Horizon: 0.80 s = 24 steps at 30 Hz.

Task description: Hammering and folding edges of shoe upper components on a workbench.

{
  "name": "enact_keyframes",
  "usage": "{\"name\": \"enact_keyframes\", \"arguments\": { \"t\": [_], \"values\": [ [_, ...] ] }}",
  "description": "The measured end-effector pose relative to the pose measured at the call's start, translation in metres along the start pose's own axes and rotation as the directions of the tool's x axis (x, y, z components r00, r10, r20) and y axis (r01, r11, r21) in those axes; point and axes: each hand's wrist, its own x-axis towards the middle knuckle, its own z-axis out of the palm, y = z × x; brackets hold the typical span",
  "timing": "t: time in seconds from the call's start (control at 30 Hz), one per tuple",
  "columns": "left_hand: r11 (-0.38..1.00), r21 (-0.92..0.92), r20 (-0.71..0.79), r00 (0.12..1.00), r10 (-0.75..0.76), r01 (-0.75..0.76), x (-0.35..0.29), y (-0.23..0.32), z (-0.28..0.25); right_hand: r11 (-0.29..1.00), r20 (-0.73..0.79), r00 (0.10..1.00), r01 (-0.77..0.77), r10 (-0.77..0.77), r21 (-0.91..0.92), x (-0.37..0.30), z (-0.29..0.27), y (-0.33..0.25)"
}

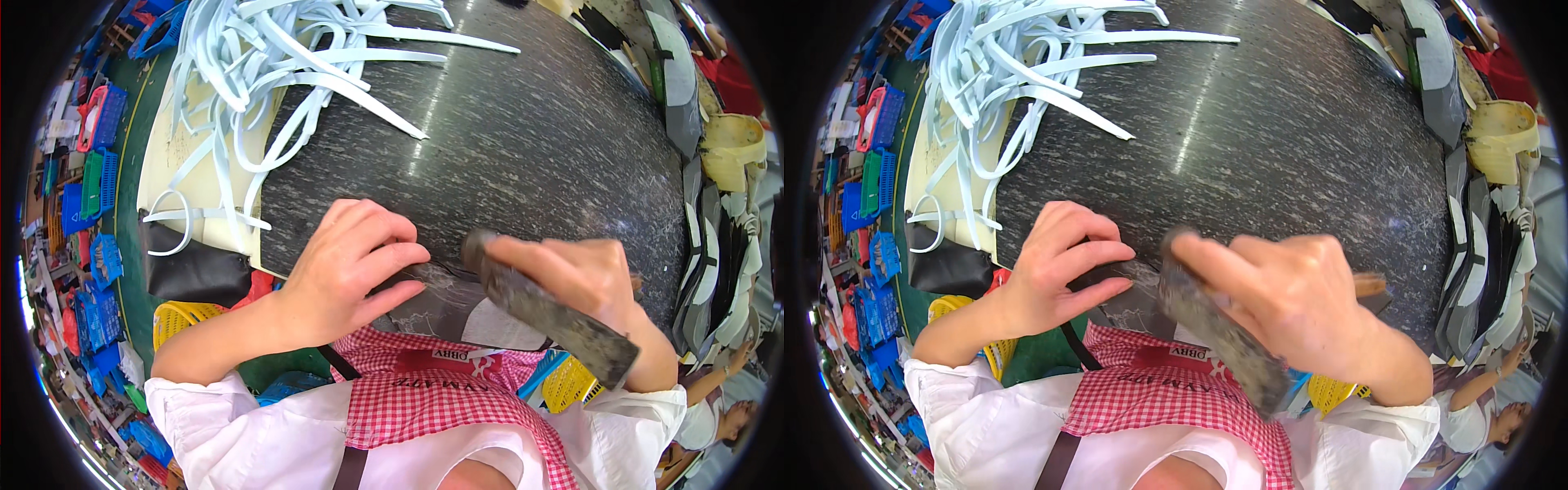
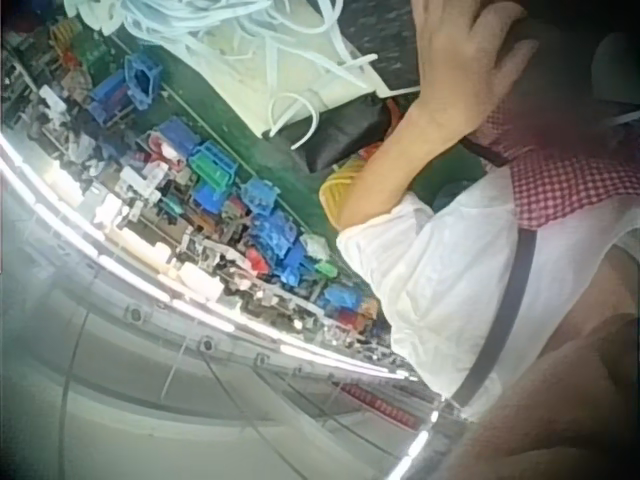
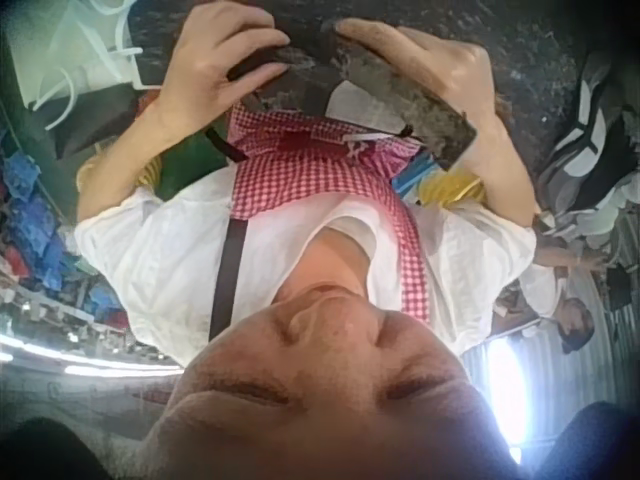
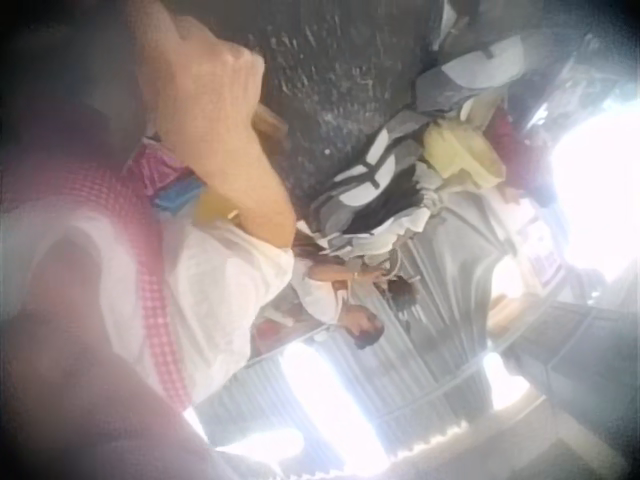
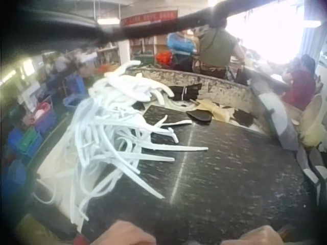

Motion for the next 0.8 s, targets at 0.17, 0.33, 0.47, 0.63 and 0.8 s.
{"name": "enact_keyframes", "arguments": {
  "t": [0.17, 0.33, 0.47, 0.63, 0.8],
  "values": [
    [0.977, 0.124, -0.138, 0.972, 0.189, -0.172, -0.006, 0.001, 0.014, 0.999, 0.087, 0.995, 0.042, -0.041, -0.01, 0.005, 0.008, -0.003],
    [0.612, 0.671, 0.243, 0.904, 0.352, -0.419, -0.015, 0.023, 0.01, 0.999, 0.093, 0.995, 0.041, -0.04, -0.013, 0.01, 0.006, -0.006],
    [0.817, 0.494, 0.04, 0.946, 0.322, -0.299, -0.02, 0.014, 0.019, 0.998, 0.074, 0.996, 0.057, -0.056, -0.015, 0.02, 0.008, -0.007],
    [0.83, 0.482, -0.026, 0.942, 0.334, -0.281, -0.024, 0.012, 0.021, 0.981, 0.07, 0.987, 0.15, -0.142, -0.126, 0.015, 0.007, -0.017],
    [0.845, 0.452, -0.088, 0.928, 0.362, -0.286, -0.024, 0.009, 0.024, 0.998, -0.072, 0.996, 0.058, -0.06, -0.026, 0.016, 0.006, 0.0]
  ]
}}
